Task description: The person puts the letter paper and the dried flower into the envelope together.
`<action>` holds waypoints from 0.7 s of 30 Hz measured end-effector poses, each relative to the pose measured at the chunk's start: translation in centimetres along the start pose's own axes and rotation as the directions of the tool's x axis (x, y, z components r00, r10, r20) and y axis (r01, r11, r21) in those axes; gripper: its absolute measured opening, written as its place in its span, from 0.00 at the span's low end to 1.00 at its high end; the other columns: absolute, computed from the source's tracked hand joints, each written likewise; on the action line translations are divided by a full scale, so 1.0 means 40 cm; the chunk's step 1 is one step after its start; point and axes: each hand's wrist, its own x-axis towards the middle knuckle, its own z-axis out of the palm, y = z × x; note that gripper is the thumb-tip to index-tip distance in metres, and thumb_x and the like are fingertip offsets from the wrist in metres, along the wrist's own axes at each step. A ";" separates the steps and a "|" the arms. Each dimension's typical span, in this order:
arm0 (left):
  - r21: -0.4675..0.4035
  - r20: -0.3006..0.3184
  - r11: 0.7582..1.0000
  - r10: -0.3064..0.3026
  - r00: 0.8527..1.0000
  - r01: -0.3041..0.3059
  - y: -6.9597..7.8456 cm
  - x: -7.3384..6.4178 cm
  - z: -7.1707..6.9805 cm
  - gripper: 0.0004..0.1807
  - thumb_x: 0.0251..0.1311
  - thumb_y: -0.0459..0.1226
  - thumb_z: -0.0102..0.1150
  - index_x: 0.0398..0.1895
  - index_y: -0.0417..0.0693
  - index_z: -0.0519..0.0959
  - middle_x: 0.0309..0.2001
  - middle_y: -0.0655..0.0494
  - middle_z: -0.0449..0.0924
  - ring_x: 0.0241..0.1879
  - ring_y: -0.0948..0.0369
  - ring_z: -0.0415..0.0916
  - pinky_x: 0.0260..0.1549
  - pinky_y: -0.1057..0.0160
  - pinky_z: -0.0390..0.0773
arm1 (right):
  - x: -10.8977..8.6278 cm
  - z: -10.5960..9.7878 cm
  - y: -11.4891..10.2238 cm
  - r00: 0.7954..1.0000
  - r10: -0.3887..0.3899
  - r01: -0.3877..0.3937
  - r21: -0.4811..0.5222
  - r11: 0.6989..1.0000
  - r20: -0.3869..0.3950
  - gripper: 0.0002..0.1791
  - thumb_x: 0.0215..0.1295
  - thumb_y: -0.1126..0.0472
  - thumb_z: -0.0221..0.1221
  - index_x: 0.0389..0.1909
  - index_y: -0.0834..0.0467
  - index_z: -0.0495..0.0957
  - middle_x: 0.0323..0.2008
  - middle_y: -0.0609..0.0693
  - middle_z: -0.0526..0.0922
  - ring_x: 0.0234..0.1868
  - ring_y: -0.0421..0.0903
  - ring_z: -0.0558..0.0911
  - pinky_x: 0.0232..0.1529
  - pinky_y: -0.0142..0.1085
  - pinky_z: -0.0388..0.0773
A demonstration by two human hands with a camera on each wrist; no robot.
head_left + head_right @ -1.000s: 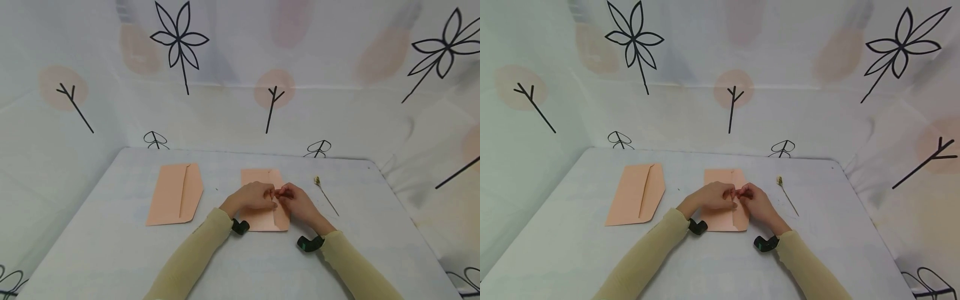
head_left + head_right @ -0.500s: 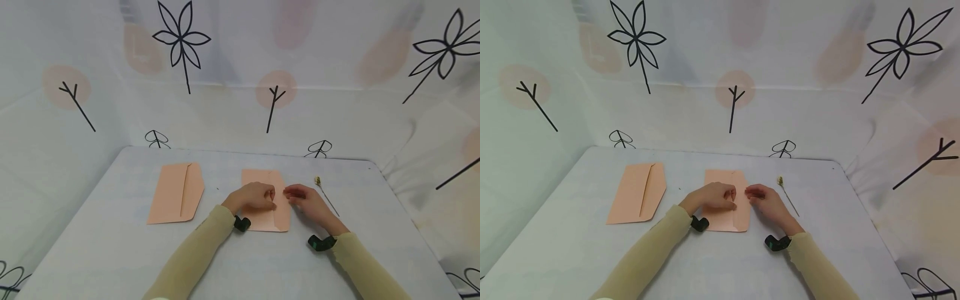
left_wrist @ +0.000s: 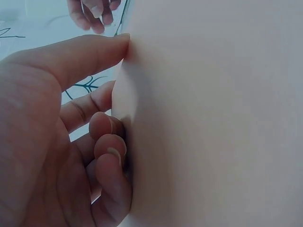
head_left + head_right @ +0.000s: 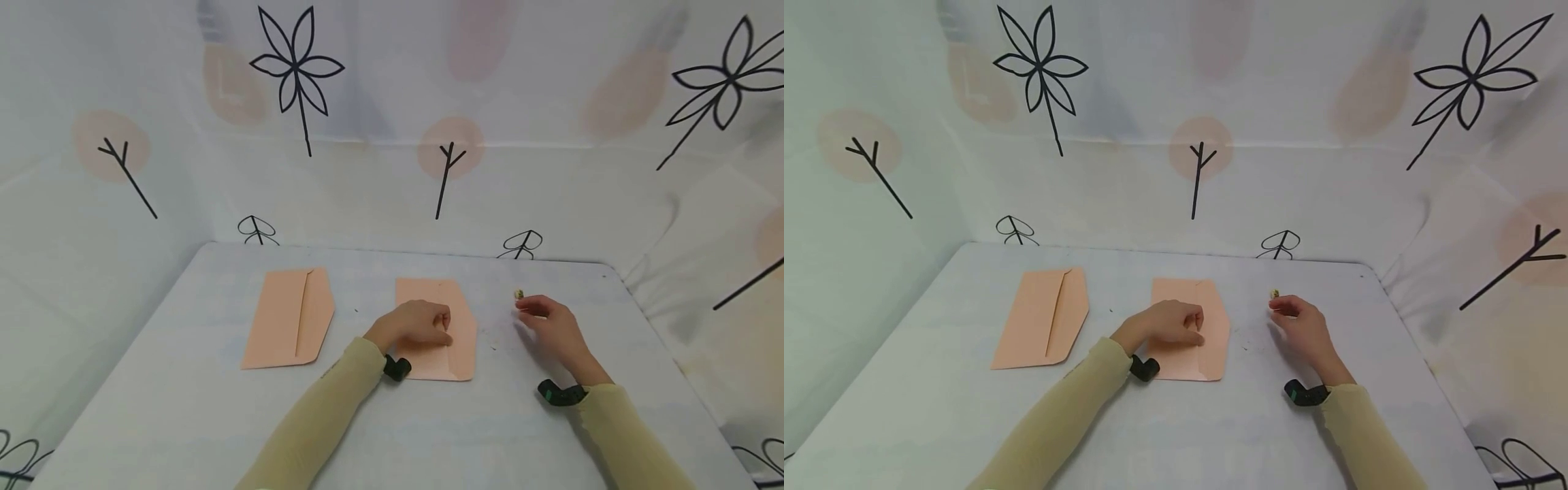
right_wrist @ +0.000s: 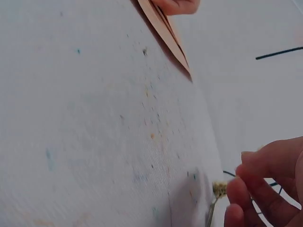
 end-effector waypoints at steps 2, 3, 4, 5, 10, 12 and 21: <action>0.005 -0.004 1.000 0.006 1.000 -0.006 0.000 0.000 0.001 0.12 0.58 0.54 0.65 0.34 0.63 0.74 0.28 0.64 0.75 0.30 0.65 0.70 0.30 0.66 0.67 | 0.003 -0.013 0.014 0.999 0.044 -0.044 0.000 0.999 -0.030 0.17 0.72 0.60 0.57 0.57 0.62 0.75 0.56 0.64 0.77 0.58 0.61 0.73 0.46 0.46 0.72; 0.007 -0.006 1.000 0.009 1.000 -0.009 0.000 0.000 0.000 0.12 0.58 0.54 0.65 0.34 0.64 0.74 0.28 0.64 0.75 0.30 0.65 0.70 0.30 0.66 0.67 | 0.005 -0.018 0.019 0.997 0.067 -0.067 0.004 0.998 -0.046 0.17 0.72 0.59 0.57 0.58 0.62 0.75 0.56 0.65 0.77 0.58 0.61 0.73 0.46 0.46 0.71; 0.007 -0.007 1.000 0.013 1.000 -0.013 0.000 0.000 0.000 0.12 0.58 0.54 0.65 0.34 0.64 0.75 0.29 0.65 0.75 0.30 0.65 0.70 0.30 0.66 0.68 | 0.006 -0.022 0.025 0.994 0.090 -0.090 0.003 0.996 -0.055 0.18 0.72 0.58 0.57 0.58 0.62 0.74 0.56 0.65 0.77 0.57 0.60 0.73 0.45 0.45 0.71; 0.008 -0.007 1.000 0.015 1.000 -0.015 0.000 0.000 0.000 0.12 0.58 0.54 0.65 0.34 0.64 0.75 0.29 0.65 0.75 0.30 0.65 0.70 0.30 0.66 0.68 | 0.008 -0.024 0.029 0.992 0.113 -0.113 0.003 0.994 -0.059 0.19 0.72 0.57 0.57 0.58 0.63 0.74 0.56 0.65 0.76 0.56 0.60 0.73 0.44 0.44 0.71; 0.007 -0.007 1.000 0.013 1.000 -0.013 -0.002 -0.002 -0.002 0.12 0.58 0.54 0.66 0.34 0.64 0.75 0.29 0.64 0.75 0.31 0.65 0.71 0.31 0.66 0.68 | 0.024 -0.026 0.045 0.982 0.187 -0.187 -0.016 0.982 -0.037 0.25 0.70 0.51 0.59 0.59 0.64 0.72 0.55 0.63 0.76 0.51 0.58 0.73 0.44 0.43 0.71; 0.007 -0.012 1.000 0.010 1.000 -0.010 -0.004 -0.002 -0.003 0.12 0.58 0.54 0.66 0.34 0.63 0.75 0.28 0.64 0.75 0.31 0.65 0.70 0.31 0.66 0.68 | 0.032 -0.026 0.050 0.983 0.182 -0.182 -0.035 0.983 -0.022 0.27 0.69 0.49 0.60 0.59 0.64 0.71 0.53 0.63 0.76 0.49 0.57 0.73 0.44 0.43 0.71; -0.009 -0.008 1.000 0.005 1.000 -0.005 -0.008 -0.003 -0.001 0.12 0.58 0.54 0.67 0.34 0.63 0.75 0.27 0.63 0.74 0.30 0.64 0.70 0.31 0.66 0.68 | 0.031 -0.018 0.043 0.994 0.114 -0.112 -0.142 0.984 0.006 0.25 0.67 0.50 0.62 0.53 0.66 0.75 0.45 0.60 0.79 0.43 0.54 0.75 0.41 0.43 0.70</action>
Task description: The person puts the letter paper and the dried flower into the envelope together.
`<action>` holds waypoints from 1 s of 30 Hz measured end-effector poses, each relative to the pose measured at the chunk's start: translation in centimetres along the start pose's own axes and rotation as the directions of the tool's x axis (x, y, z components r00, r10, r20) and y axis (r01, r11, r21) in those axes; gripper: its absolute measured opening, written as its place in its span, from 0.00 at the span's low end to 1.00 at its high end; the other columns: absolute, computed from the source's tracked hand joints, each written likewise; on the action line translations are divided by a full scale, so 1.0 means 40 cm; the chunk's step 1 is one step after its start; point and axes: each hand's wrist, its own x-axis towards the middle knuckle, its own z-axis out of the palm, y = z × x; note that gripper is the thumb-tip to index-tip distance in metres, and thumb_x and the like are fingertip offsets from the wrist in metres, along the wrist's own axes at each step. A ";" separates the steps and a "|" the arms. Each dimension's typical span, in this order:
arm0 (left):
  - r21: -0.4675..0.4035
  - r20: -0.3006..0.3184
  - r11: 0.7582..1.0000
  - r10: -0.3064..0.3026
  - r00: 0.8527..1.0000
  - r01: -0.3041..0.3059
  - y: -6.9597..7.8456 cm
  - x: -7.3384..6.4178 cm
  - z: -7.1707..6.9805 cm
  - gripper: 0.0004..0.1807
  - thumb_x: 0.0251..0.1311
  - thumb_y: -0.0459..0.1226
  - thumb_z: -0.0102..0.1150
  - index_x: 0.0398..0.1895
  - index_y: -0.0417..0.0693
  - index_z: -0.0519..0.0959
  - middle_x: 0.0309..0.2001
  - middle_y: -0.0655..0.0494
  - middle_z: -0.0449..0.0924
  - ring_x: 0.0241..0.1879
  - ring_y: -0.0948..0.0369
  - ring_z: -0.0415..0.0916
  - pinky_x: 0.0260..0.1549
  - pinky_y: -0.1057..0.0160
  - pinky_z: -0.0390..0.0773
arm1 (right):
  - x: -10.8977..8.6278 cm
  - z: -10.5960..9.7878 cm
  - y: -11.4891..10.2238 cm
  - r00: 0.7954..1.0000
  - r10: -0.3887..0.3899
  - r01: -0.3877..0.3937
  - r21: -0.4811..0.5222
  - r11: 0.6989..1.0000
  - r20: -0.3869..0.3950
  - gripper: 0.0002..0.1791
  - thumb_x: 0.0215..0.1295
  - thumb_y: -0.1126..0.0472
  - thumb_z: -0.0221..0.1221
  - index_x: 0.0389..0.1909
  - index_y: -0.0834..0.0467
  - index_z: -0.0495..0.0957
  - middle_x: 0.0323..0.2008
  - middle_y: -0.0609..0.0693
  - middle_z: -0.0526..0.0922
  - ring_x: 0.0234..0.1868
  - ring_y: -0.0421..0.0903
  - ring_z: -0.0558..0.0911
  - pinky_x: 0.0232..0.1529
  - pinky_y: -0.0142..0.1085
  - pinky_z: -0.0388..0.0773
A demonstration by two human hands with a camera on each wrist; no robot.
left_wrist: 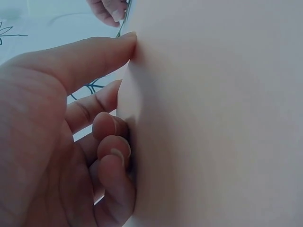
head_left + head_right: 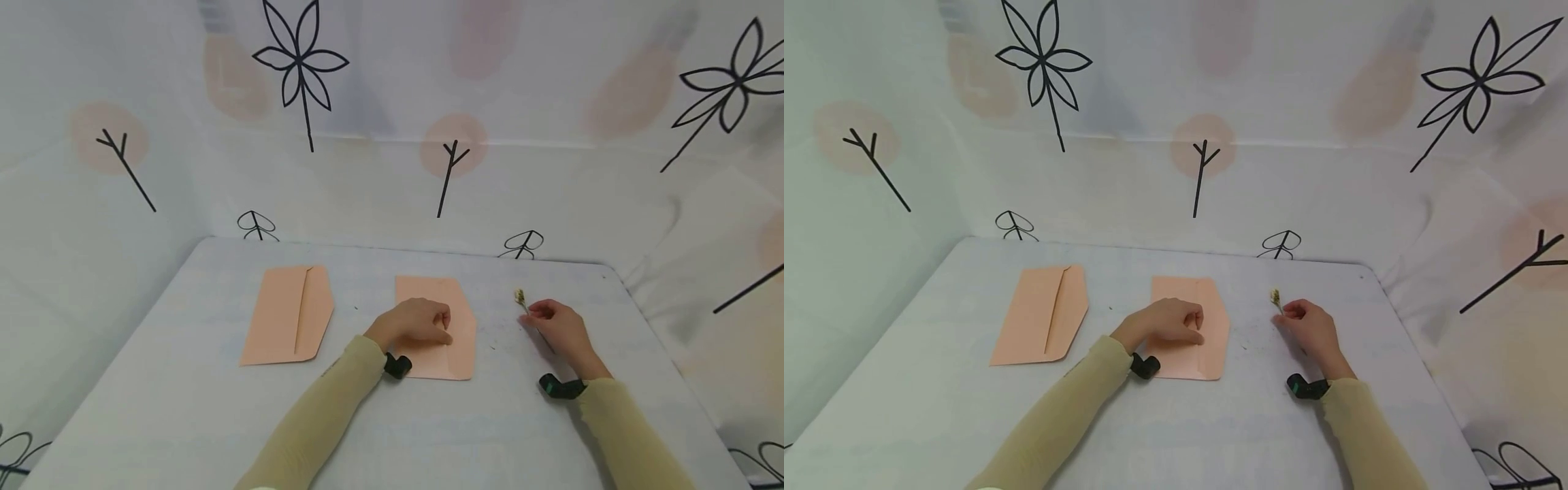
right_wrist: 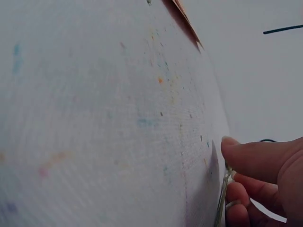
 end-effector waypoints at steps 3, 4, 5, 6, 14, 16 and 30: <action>-0.004 0.006 1.000 -0.008 1.000 0.008 0.001 0.002 0.001 0.12 0.58 0.54 0.67 0.33 0.64 0.75 0.27 0.63 0.73 0.30 0.64 0.70 0.31 0.66 0.68 | -0.005 0.007 -0.004 1.000 -0.019 0.019 -0.030 0.999 -0.010 0.22 0.66 0.52 0.63 0.50 0.66 0.77 0.42 0.60 0.79 0.42 0.55 0.75 0.40 0.43 0.70; -0.002 0.006 1.000 -0.008 1.000 0.008 0.002 0.002 0.001 0.12 0.58 0.54 0.67 0.33 0.64 0.75 0.27 0.63 0.73 0.30 0.64 0.70 0.31 0.66 0.68 | -0.006 0.010 -0.006 1.000 -0.022 0.022 -0.038 0.999 -0.015 0.21 0.66 0.52 0.63 0.49 0.66 0.77 0.42 0.60 0.79 0.41 0.55 0.75 0.40 0.44 0.70; -0.003 0.007 1.000 -0.011 1.000 0.011 0.002 0.003 0.001 0.12 0.57 0.54 0.67 0.33 0.64 0.75 0.27 0.63 0.73 0.31 0.65 0.70 0.31 0.66 0.68 | -0.005 0.013 -0.006 1.000 -0.021 0.020 -0.047 0.999 -0.020 0.20 0.67 0.53 0.63 0.49 0.66 0.77 0.41 0.60 0.79 0.41 0.55 0.75 0.40 0.44 0.70; -0.003 0.008 1.000 -0.013 1.000 0.013 0.002 0.003 0.001 0.12 0.57 0.54 0.67 0.33 0.64 0.75 0.27 0.63 0.73 0.31 0.65 0.70 0.31 0.66 0.68 | -0.004 0.015 -0.007 1.000 -0.017 0.016 -0.053 0.998 -0.025 0.19 0.67 0.54 0.63 0.48 0.66 0.78 0.41 0.60 0.79 0.41 0.55 0.75 0.39 0.44 0.70; -0.003 0.007 1.000 -0.008 1.000 0.008 0.002 0.003 0.002 0.12 0.57 0.54 0.67 0.34 0.64 0.75 0.26 0.63 0.73 0.29 0.65 0.69 0.30 0.66 0.67 | 0.007 0.021 -0.004 0.999 0.006 -0.009 -0.076 0.997 -0.040 0.15 0.69 0.56 0.61 0.45 0.65 0.80 0.40 0.60 0.80 0.39 0.55 0.75 0.37 0.44 0.71; -0.004 0.006 1.000 -0.006 1.000 0.006 0.004 0.002 0.000 0.12 0.57 0.54 0.67 0.34 0.64 0.75 0.25 0.62 0.72 0.28 0.64 0.69 0.30 0.66 0.67 | 0.010 0.021 -0.006 0.999 0.014 -0.017 -0.083 0.996 -0.037 0.15 0.69 0.57 0.61 0.45 0.66 0.80 0.39 0.60 0.81 0.39 0.55 0.75 0.38 0.45 0.71; -0.021 0.014 1.000 -0.020 1.000 0.021 0.016 -0.010 -0.011 0.12 0.58 0.53 0.68 0.34 0.62 0.75 0.26 0.62 0.73 0.29 0.64 0.70 0.30 0.66 0.67 | 0.018 0.015 -0.023 0.997 0.037 -0.027 -0.143 0.989 0.066 0.14 0.72 0.58 0.56 0.45 0.67 0.78 0.39 0.60 0.79 0.39 0.55 0.74 0.39 0.46 0.71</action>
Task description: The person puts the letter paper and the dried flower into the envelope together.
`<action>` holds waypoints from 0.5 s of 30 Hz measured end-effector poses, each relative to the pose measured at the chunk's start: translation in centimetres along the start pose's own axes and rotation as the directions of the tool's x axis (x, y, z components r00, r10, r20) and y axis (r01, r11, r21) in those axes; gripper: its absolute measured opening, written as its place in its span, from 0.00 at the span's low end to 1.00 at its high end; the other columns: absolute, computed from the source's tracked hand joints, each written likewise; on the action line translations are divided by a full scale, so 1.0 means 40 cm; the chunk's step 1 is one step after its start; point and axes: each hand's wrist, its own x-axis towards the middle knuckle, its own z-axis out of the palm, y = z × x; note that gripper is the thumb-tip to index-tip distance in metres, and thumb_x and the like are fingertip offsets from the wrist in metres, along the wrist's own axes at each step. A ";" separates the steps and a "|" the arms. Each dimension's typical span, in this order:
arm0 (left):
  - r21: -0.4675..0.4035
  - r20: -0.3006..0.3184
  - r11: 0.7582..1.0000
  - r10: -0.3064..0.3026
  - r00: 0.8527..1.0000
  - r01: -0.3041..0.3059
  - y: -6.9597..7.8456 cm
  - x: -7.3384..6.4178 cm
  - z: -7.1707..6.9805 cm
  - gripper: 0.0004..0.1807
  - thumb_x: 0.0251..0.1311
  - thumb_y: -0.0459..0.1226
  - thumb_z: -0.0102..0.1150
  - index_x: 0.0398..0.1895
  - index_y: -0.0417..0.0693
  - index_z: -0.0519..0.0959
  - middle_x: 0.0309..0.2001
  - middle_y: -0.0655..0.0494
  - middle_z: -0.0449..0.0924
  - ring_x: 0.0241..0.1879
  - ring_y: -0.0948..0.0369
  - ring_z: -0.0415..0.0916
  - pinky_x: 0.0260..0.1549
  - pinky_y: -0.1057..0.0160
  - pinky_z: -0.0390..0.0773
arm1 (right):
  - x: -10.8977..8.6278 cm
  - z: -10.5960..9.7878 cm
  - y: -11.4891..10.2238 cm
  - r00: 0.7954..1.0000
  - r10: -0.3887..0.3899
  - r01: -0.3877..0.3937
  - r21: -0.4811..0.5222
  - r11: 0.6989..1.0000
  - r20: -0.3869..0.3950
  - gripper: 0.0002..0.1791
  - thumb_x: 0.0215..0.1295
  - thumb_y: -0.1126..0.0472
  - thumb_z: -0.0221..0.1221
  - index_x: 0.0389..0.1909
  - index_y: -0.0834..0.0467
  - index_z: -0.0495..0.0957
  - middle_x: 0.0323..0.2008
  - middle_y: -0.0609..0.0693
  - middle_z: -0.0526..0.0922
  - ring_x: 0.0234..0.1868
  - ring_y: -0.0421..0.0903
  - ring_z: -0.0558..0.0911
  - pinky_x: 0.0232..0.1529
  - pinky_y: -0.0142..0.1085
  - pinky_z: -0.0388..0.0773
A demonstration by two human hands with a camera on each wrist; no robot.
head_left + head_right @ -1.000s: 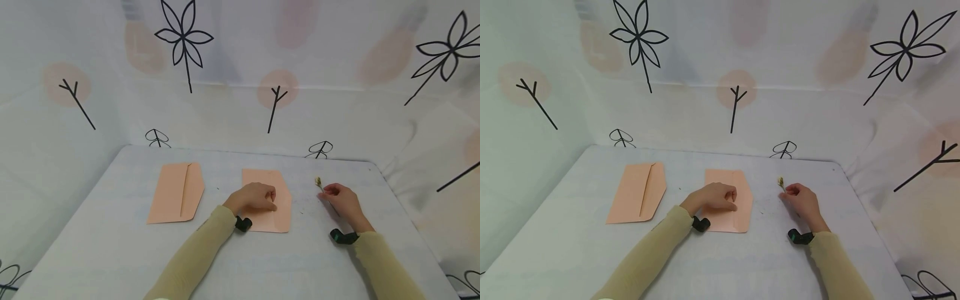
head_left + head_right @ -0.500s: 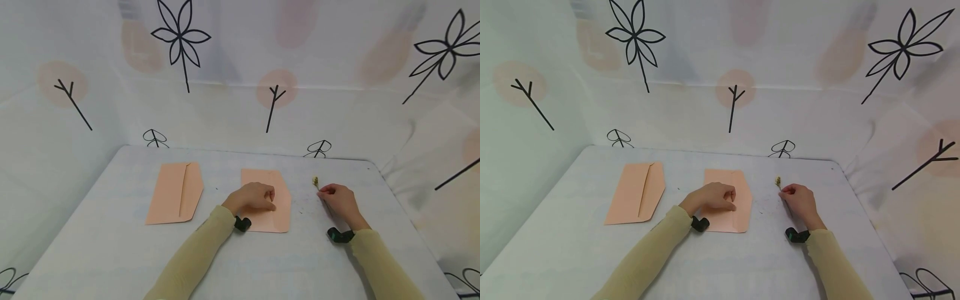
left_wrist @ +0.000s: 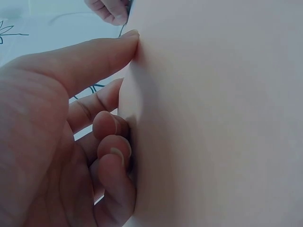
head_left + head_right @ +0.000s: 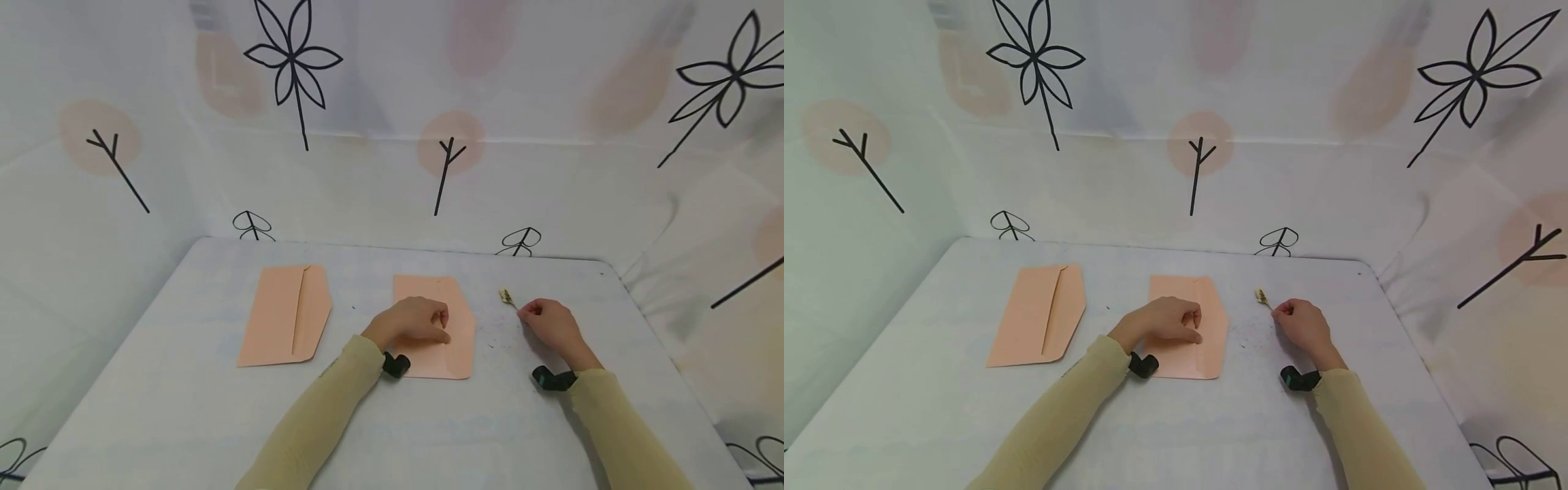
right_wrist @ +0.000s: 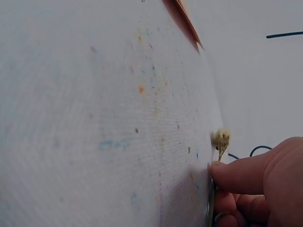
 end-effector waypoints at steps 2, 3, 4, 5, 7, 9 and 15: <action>0.007 -0.003 1.000 0.001 1.000 -0.001 -0.002 0.001 0.001 0.13 0.58 0.53 0.68 0.34 0.62 0.75 0.26 0.62 0.73 0.29 0.64 0.70 0.30 0.66 0.67 | 0.002 -0.003 0.000 1.000 0.005 -0.005 0.002 1.000 0.017 0.15 0.73 0.58 0.55 0.46 0.68 0.77 0.40 0.61 0.79 0.40 0.55 0.74 0.40 0.47 0.71; 0.009 -0.003 1.000 0.000 1.000 0.000 -0.003 0.001 0.001 0.13 0.58 0.53 0.68 0.34 0.62 0.75 0.26 0.62 0.73 0.29 0.64 0.70 0.30 0.66 0.68 | 0.003 -0.005 -0.001 1.000 0.007 -0.007 0.005 1.000 0.027 0.16 0.73 0.57 0.54 0.47 0.68 0.76 0.41 0.62 0.79 0.40 0.56 0.74 0.41 0.47 0.71; 0.012 -0.004 1.000 0.001 1.000 -0.001 -0.005 0.002 0.002 0.13 0.58 0.54 0.68 0.34 0.63 0.75 0.26 0.62 0.73 0.29 0.64 0.70 0.30 0.66 0.68 | 0.003 -0.007 -0.002 0.999 0.011 -0.012 0.010 1.000 0.036 0.16 0.73 0.57 0.53 0.47 0.68 0.76 0.41 0.62 0.78 0.41 0.56 0.74 0.41 0.48 0.72; 0.013 -0.006 1.000 0.002 1.000 -0.002 -0.007 0.004 0.003 0.13 0.58 0.54 0.68 0.34 0.63 0.75 0.25 0.62 0.73 0.29 0.64 0.70 0.30 0.66 0.68 | 0.004 -0.008 -0.003 0.999 0.014 -0.014 0.017 1.000 0.044 0.16 0.74 0.58 0.52 0.48 0.69 0.75 0.42 0.63 0.78 0.42 0.57 0.74 0.42 0.49 0.72; 0.016 -0.010 1.000 0.003 1.000 -0.003 -0.011 0.005 0.004 0.13 0.58 0.54 0.67 0.34 0.63 0.75 0.25 0.62 0.72 0.28 0.64 0.69 0.30 0.66 0.67 | 0.005 -0.012 -0.005 0.998 0.019 -0.021 0.031 0.999 0.061 0.17 0.74 0.58 0.50 0.49 0.70 0.74 0.44 0.64 0.77 0.44 0.58 0.74 0.44 0.50 0.72; 0.008 -0.007 1.000 0.004 1.000 -0.004 -0.009 0.005 0.004 0.13 0.58 0.54 0.67 0.34 0.63 0.75 0.25 0.62 0.72 0.28 0.64 0.69 0.30 0.65 0.67 | 0.005 -0.016 -0.005 0.996 0.032 -0.036 0.051 0.998 0.081 0.18 0.75 0.58 0.49 0.51 0.70 0.73 0.46 0.65 0.76 0.45 0.59 0.73 0.46 0.51 0.71; 0.004 0.001 1.000 0.001 1.000 -0.001 -0.004 0.001 0.005 0.12 0.59 0.54 0.67 0.34 0.63 0.75 0.26 0.62 0.73 0.29 0.64 0.69 0.30 0.66 0.67 | 0.007 -0.026 0.006 0.995 0.041 -0.048 0.078 0.996 0.094 0.19 0.77 0.58 0.48 0.53 0.72 0.71 0.47 0.66 0.74 0.46 0.59 0.72 0.47 0.52 0.70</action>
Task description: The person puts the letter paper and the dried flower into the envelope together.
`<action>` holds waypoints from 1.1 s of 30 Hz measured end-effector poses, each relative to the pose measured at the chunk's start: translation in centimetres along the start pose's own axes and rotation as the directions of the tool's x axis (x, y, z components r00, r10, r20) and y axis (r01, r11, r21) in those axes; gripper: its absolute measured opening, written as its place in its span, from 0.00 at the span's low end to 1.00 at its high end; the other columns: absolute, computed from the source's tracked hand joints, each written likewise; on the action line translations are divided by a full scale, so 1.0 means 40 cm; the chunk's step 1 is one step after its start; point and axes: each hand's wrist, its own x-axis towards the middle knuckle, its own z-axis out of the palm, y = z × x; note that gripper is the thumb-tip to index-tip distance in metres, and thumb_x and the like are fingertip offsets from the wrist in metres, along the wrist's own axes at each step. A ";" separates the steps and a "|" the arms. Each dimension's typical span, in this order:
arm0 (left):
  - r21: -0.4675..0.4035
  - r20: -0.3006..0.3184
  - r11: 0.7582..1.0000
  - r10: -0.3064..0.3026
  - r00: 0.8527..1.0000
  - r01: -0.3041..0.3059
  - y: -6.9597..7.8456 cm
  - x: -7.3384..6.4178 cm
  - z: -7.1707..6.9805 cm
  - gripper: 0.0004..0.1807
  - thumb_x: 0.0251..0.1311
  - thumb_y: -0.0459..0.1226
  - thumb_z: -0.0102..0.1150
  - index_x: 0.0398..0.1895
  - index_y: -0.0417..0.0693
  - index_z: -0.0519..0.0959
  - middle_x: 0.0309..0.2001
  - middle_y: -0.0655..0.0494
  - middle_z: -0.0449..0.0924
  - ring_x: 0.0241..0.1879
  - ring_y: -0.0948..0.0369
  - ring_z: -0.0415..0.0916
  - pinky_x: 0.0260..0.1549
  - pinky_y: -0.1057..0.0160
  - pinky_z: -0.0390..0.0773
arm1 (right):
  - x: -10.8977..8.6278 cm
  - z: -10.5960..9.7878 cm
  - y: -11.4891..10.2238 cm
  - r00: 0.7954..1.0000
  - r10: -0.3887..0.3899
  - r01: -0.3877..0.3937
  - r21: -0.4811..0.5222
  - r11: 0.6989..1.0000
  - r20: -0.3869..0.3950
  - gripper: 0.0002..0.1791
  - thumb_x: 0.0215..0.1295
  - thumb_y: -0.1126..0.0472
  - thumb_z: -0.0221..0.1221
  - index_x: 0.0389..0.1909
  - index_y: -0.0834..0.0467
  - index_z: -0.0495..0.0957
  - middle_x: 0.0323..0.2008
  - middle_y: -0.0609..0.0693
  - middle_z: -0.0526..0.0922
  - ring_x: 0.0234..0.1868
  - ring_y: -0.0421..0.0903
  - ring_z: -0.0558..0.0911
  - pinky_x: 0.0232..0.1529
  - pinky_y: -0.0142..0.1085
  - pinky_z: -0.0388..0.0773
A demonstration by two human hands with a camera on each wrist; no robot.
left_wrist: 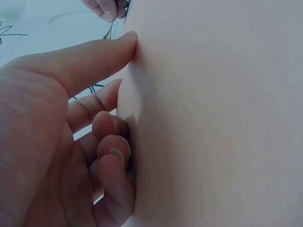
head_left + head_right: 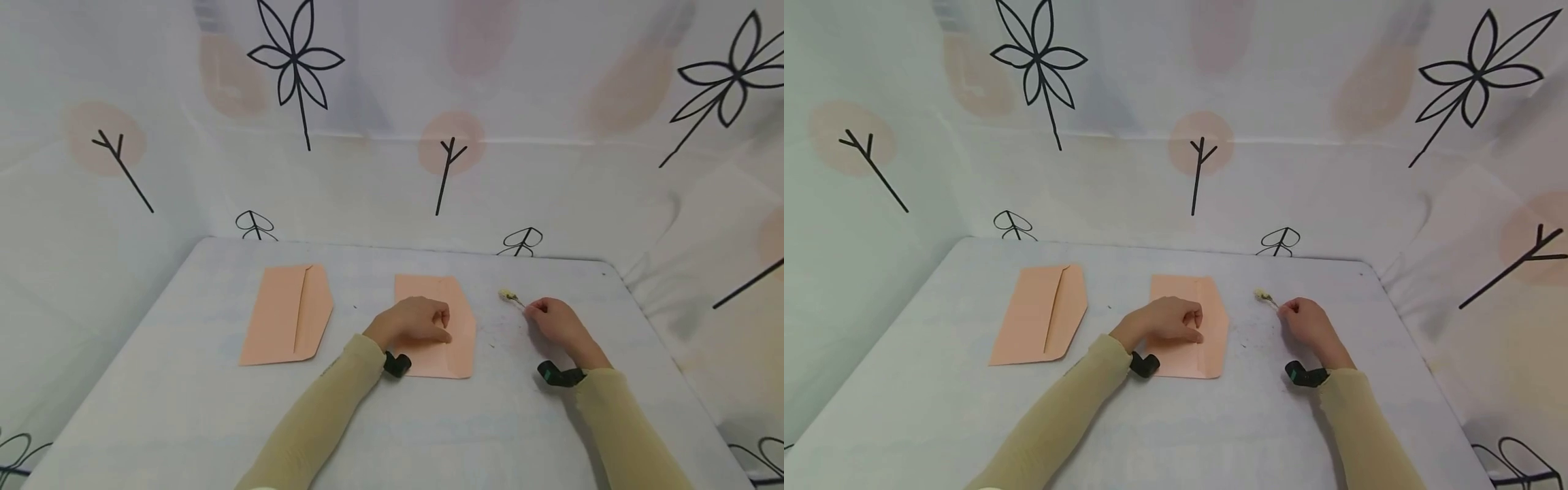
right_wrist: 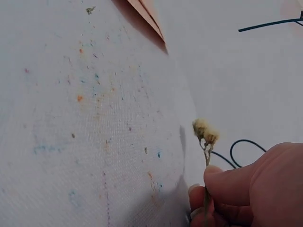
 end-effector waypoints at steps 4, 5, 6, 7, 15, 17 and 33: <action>-0.001 -0.002 1.000 0.002 1.000 -0.002 -0.001 0.000 0.000 0.12 0.59 0.54 0.67 0.35 0.63 0.75 0.26 0.62 0.73 0.29 0.64 0.69 0.30 0.66 0.67 | -0.002 -0.005 0.003 1.000 -0.031 0.031 -0.002 1.000 -0.004 0.19 0.77 0.58 0.49 0.54 0.71 0.73 0.49 0.67 0.75 0.49 0.60 0.73 0.50 0.54 0.70; -0.004 -0.001 1.000 0.004 1.000 -0.004 -0.001 0.000 0.000 0.12 0.59 0.54 0.67 0.35 0.63 0.75 0.26 0.62 0.73 0.29 0.64 0.69 0.30 0.65 0.67 | -0.004 -0.005 0.003 0.999 -0.037 0.037 -0.002 0.999 -0.001 0.19 0.77 0.58 0.49 0.54 0.71 0.73 0.50 0.67 0.75 0.50 0.61 0.73 0.51 0.55 0.70; -0.005 -0.001 1.000 0.006 1.000 -0.006 -0.002 0.001 0.001 0.12 0.59 0.54 0.67 0.35 0.63 0.75 0.26 0.62 0.73 0.29 0.64 0.69 0.30 0.65 0.67 | -0.005 -0.006 0.004 0.999 -0.040 0.040 -0.001 0.999 0.004 0.19 0.77 0.58 0.49 0.55 0.71 0.73 0.52 0.67 0.75 0.52 0.62 0.73 0.53 0.56 0.69; -0.004 -0.001 1.000 0.012 1.000 -0.012 -0.002 0.001 0.002 0.12 0.59 0.54 0.67 0.35 0.63 0.75 0.26 0.62 0.73 0.29 0.64 0.69 0.30 0.66 0.67 | -0.007 -0.008 0.006 0.999 -0.047 0.047 -0.001 0.999 0.011 0.20 0.77 0.58 0.49 0.56 0.71 0.73 0.53 0.68 0.74 0.54 0.63 0.72 0.55 0.57 0.68; 0.016 0.000 0.999 0.029 1.000 -0.029 0.001 0.002 0.001 0.12 0.59 0.54 0.66 0.35 0.63 0.75 0.26 0.62 0.72 0.30 0.65 0.69 0.31 0.66 0.67 | -0.019 -0.030 0.016 0.995 -0.084 0.083 0.022 0.996 0.060 0.23 0.77 0.56 0.49 0.59 0.71 0.73 0.59 0.70 0.72 0.60 0.66 0.69 0.59 0.60 0.64; 0.016 0.001 1.000 0.024 1.000 -0.024 0.002 0.001 0.000 0.12 0.59 0.54 0.66 0.35 0.63 0.74 0.26 0.62 0.72 0.29 0.64 0.69 0.31 0.66 0.67 | -0.019 -0.032 0.019 0.994 -0.076 0.073 0.046 0.996 0.074 0.23 0.78 0.54 0.49 0.59 0.70 0.73 0.59 0.69 0.72 0.59 0.64 0.69 0.59 0.59 0.65; 0.016 -0.002 0.999 0.031 1.000 -0.031 -0.001 -0.001 -0.002 0.13 0.59 0.54 0.67 0.35 0.63 0.75 0.25 0.62 0.72 0.28 0.64 0.69 0.30 0.66 0.67 | -0.049 -0.035 0.002 0.994 -0.111 0.109 0.105 0.988 0.015 0.23 0.80 0.53 0.46 0.58 0.69 0.71 0.47 0.62 0.78 0.47 0.56 0.73 0.45 0.46 0.69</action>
